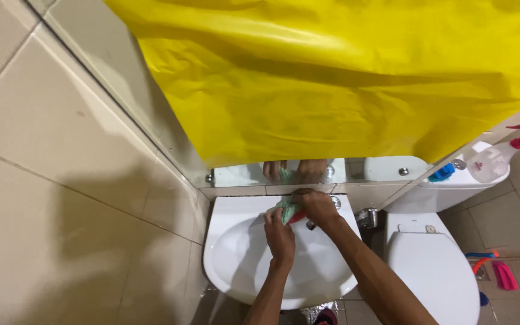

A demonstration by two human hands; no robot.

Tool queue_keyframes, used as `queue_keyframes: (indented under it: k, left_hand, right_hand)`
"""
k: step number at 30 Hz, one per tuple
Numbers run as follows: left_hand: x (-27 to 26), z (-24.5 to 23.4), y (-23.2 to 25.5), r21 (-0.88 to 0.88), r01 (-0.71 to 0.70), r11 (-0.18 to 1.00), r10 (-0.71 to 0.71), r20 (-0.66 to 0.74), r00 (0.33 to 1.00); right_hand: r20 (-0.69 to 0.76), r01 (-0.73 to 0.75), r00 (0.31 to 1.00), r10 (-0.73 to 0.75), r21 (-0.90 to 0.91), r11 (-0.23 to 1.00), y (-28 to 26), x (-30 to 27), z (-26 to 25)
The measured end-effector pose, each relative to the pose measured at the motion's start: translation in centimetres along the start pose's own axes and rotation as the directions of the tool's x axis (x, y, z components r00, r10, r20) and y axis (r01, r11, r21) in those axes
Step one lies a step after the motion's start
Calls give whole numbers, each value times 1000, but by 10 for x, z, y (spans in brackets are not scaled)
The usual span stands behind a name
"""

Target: Cleaning a bathroom sink and faucet using a sponge and water, then wiping the mirror.

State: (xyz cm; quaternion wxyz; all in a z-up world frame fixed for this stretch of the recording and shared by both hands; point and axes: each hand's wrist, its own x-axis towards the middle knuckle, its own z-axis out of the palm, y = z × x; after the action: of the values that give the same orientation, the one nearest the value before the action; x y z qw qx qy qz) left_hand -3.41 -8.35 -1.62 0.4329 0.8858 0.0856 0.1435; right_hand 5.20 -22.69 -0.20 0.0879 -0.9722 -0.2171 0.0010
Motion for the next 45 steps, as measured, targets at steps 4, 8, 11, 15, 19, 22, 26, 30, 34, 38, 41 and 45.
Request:
queue_keyframes:
  k: [4, 8, 11, 15, 19, 22, 26, 30, 34, 38, 41, 45]
  left_hand:
    - [-6, 10, 3, -52, 73, 996, -73, 9, 997]
    - [-2, 9, 15, -69, 70, 995, -63, 95, 993]
    - [6, -12, 53, -66, 82, 994, -74, 114, 991]
    - [11, -20, 77, -144, -48, 988, 44, -33, 999]
    - [10, -13, 84, -241, 76, 967, -84, -22, 996]
    - [11, -1, 84, -205, 43, 978, -40, 17, 999]
    - [16, 24, 82, -100, -81, 992, 89, 82, 993]
    - [25, 47, 82, 3, -141, 990, 141, 47, 989]
    - [30, 60, 78, 16, -94, 995, 93, 69, 993]
    - [27, 68, 68, 169, -57, 984, 35, 132, 991]
    - [34, 73, 60, 199, -95, 975, 66, 146, 987]
    - [34, 69, 62, 254, -81, 964, 29, 203, 979]
  right_hand:
    - [-30, 59, 998, -64, -133, 989, 14, -4, -7]
    - [-22, 16, 1000, -16, 5, 1000, 13, -15, -48]
    - [-62, -42, 996, 57, 214, 976, 2, -28, -96]
    - [-120, -70, 983, 136, 443, 894, 4, -48, -122]
    - [-323, 64, 937, 137, 543, 837, 8, -66, -133]
    - [-285, -70, 913, 291, 595, 801, 18, -76, -135]
    - [-217, -209, 856, 470, 686, 697, 40, -85, -116]
    - [-56, -357, 808, 587, 746, 562, 61, -91, -94]
    - [-99, -364, 798, 594, 705, 608, 77, -88, -59]
    - [-187, -376, 788, 587, 609, 698, 76, -91, -39]
    - [-208, -358, 787, 580, 612, 705, 74, -86, -38]
    - [-289, -311, 786, 546, 579, 754, 74, -88, -22]
